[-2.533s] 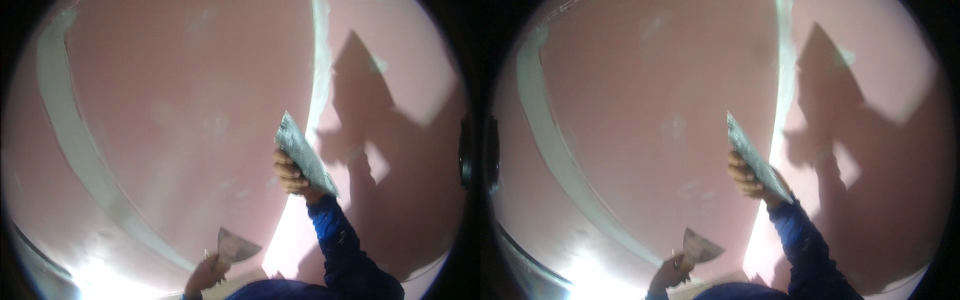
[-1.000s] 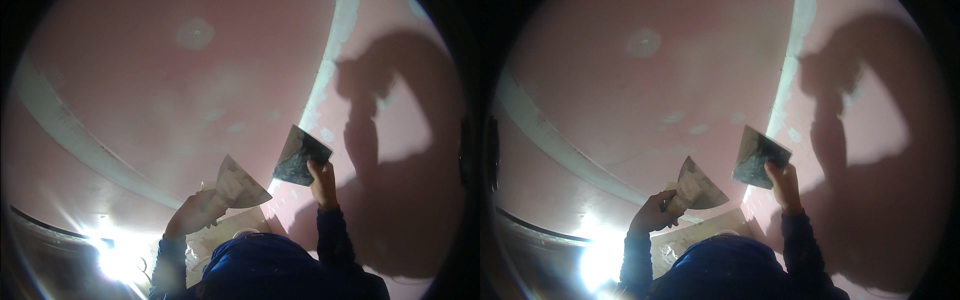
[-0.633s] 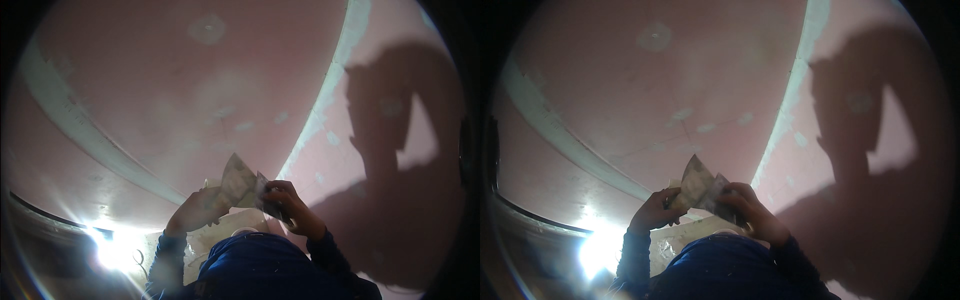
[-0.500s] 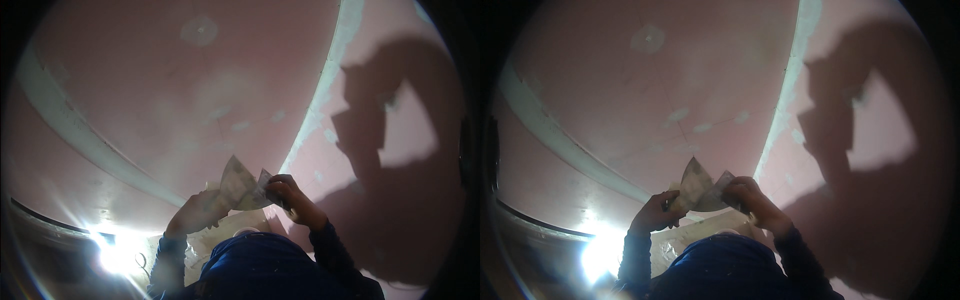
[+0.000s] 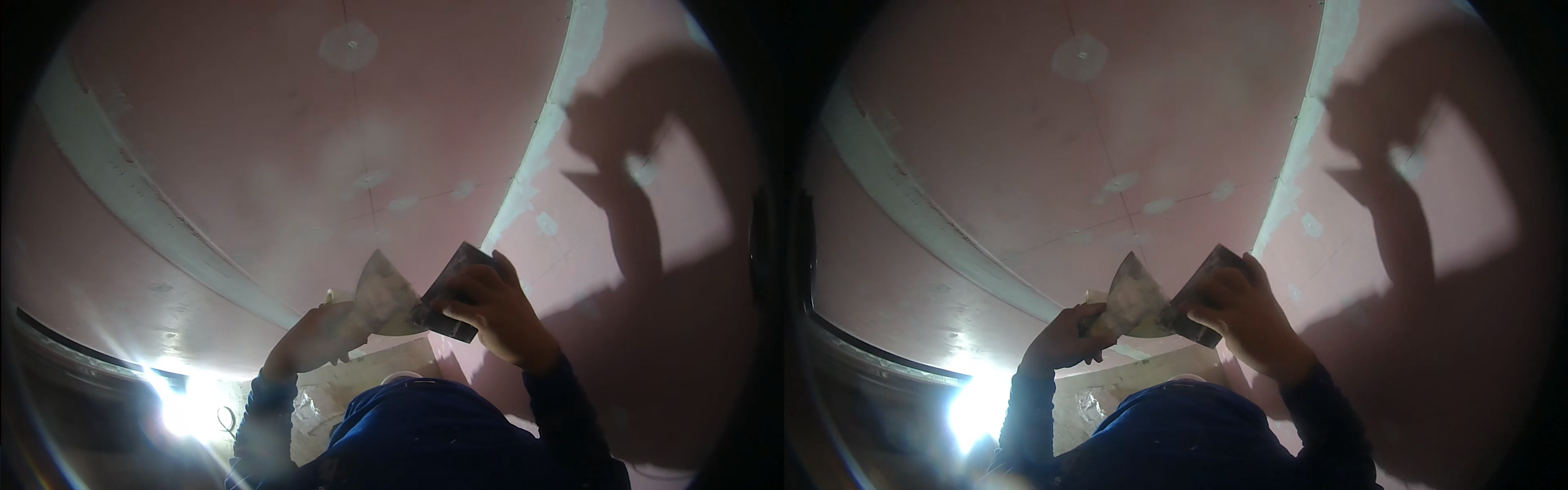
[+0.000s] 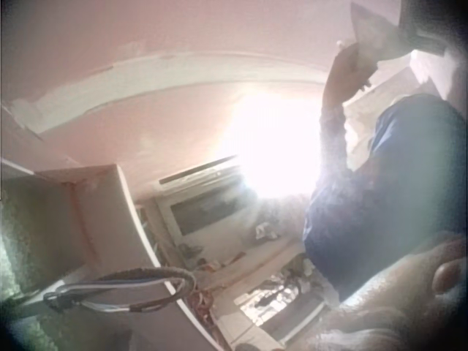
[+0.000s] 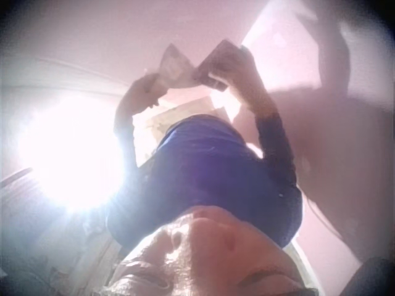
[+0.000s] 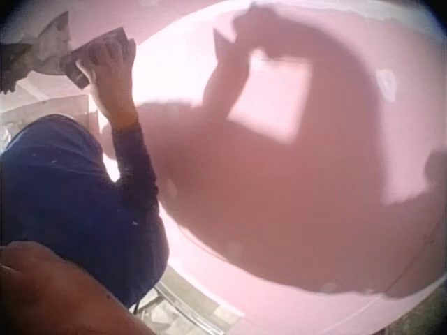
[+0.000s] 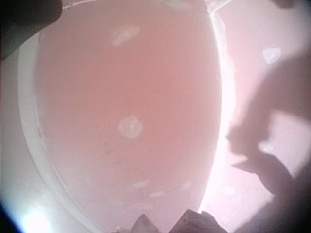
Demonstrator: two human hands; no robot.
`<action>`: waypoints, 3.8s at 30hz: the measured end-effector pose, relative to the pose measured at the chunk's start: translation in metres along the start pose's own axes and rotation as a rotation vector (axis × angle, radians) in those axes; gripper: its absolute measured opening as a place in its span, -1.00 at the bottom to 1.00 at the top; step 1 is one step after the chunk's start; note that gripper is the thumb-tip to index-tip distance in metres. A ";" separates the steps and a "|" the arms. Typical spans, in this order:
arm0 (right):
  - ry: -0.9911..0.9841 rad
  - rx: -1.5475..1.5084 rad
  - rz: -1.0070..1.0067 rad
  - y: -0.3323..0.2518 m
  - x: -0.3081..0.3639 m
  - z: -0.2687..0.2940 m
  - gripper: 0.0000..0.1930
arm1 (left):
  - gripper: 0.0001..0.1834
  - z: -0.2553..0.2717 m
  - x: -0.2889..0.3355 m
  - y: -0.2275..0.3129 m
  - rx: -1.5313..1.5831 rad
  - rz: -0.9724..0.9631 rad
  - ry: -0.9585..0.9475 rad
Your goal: The person applies white joint compound to the seams of pink drywall panels using a putty knife and hawk. They repeatedly scoop compound from the hawk and spread it along the seams, smoothing the surface.
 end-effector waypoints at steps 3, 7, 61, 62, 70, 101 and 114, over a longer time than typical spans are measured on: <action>-0.093 0.039 0.008 -0.006 -0.005 0.005 -0.71 | -0.37 -0.001 0.001 0.000 -0.040 -0.012 -0.030; -0.016 0.028 0.063 -0.011 -0.016 0.020 -0.69 | -0.37 0.000 0.002 0.004 0.032 -0.064 -0.072; 0.965 0.411 -0.226 0.027 -0.240 0.502 -0.66 | -0.46 -0.013 0.026 -0.068 0.060 -0.033 0.223; 0.952 0.489 -0.241 0.026 -0.244 0.499 -0.66 | -0.46 -0.012 0.027 -0.067 0.074 -0.042 0.230; 1.013 0.055 -0.256 0.048 -0.225 0.505 -0.62 | -0.47 -0.016 0.022 -0.067 0.079 -0.050 0.248; 1.009 0.486 -0.010 -0.057 -0.278 0.424 -0.65 | -0.44 -0.010 0.026 -0.074 0.102 -0.091 0.298; 0.926 0.537 -0.289 0.046 -0.238 0.540 -0.58 | -0.44 -0.019 0.021 -0.082 0.093 -0.079 0.262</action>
Point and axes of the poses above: each hand's wrist, its own x-axis away from the middle knuckle, its own z-axis out of the back of the hand, y = z × x, the point moved 7 cm from there along -x, towards the middle knuckle, and after that the axes turned 10 degrees about -x, right-handed, at the moved point
